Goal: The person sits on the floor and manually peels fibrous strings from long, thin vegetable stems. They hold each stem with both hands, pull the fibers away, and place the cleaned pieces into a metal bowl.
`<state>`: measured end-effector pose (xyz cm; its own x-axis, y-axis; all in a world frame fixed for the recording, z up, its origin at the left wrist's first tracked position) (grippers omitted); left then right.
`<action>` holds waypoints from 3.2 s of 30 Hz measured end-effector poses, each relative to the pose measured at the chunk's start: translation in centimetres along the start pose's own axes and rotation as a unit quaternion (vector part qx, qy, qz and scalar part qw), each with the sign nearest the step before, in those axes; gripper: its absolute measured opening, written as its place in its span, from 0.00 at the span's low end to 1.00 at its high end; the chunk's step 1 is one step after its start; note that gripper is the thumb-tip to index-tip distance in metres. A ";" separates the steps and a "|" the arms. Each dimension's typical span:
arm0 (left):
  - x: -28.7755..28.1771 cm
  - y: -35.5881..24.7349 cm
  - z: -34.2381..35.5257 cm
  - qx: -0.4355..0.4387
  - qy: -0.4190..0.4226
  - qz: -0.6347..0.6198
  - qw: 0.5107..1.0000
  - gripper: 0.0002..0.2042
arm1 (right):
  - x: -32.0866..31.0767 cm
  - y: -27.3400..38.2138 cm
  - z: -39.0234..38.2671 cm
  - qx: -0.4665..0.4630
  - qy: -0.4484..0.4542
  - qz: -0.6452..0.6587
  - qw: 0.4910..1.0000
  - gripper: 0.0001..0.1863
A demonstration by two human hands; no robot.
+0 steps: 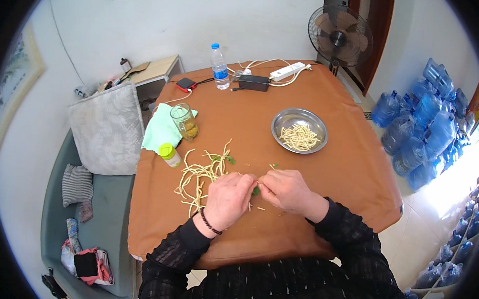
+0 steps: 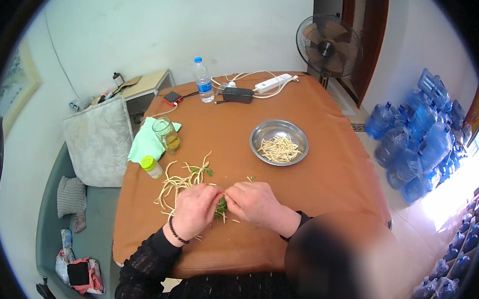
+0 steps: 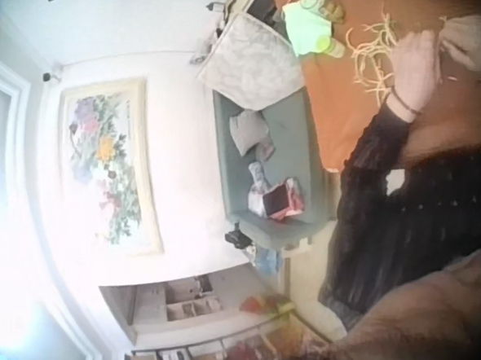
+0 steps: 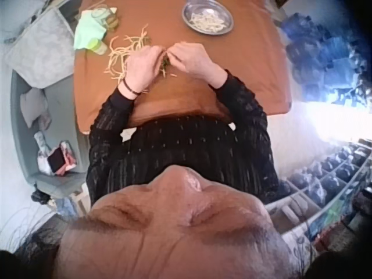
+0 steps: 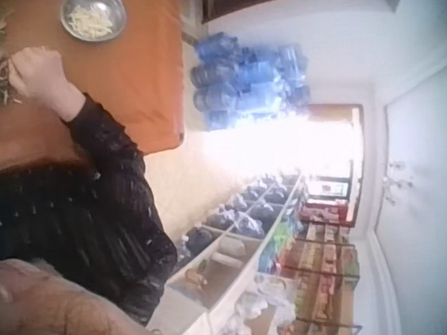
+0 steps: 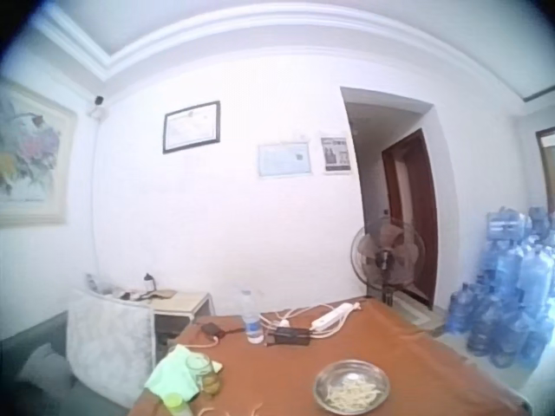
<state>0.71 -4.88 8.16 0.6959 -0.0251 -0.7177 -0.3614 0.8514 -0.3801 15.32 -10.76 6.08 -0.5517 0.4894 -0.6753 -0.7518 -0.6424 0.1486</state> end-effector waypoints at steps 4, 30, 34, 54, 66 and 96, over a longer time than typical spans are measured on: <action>1.9 1.4 -1.0 0.017 0.024 0.053 0.998 0.06 | 1.6 -0.8 -0.9 -0.014 0.017 -0.048 0.999 0.07; 6.2 5.5 -0.8 -0.311 0.276 -0.521 0.745 0.18 | 1.9 -2.4 -1.6 0.255 -0.001 0.330 0.909 0.11; 6.7 4.8 -1.1 -0.297 0.261 -0.552 0.735 0.18 | 2.0 -3.0 -2.2 0.219 0.000 0.262 0.940 0.08; 7.4 9.2 -2.0 -0.347 0.144 -0.455 0.807 0.11 | -2.8 -18.0 -6.3 0.296 0.165 -0.236 0.911 0.07; 5.5 12.0 -1.1 -0.351 0.059 -0.432 0.829 0.08 | -3.1 -19.9 -7.4 0.441 -0.091 0.241 0.860 0.10; 3.9 13.3 -1.2 -0.038 0.192 0.059 0.979 0.05 | 6.2 -4.6 -3.4 0.151 0.123 0.094 0.976 0.07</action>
<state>-2.15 5.74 -0.45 0.3678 -0.1369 -0.9198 -0.4808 0.8186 -0.3141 16.61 -6.74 -1.22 -0.6146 0.1992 -0.7633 -0.7383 -0.4859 0.4677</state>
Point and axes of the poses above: each hand's wrist, its own z-axis towards the middle knuckle, its own x-axis out of the palm, y = z × x, the point moved 3 cm from there along z, towards the middle knuckle, and after that the axes turned 13 degrees about -x, right-handed, at the moved point
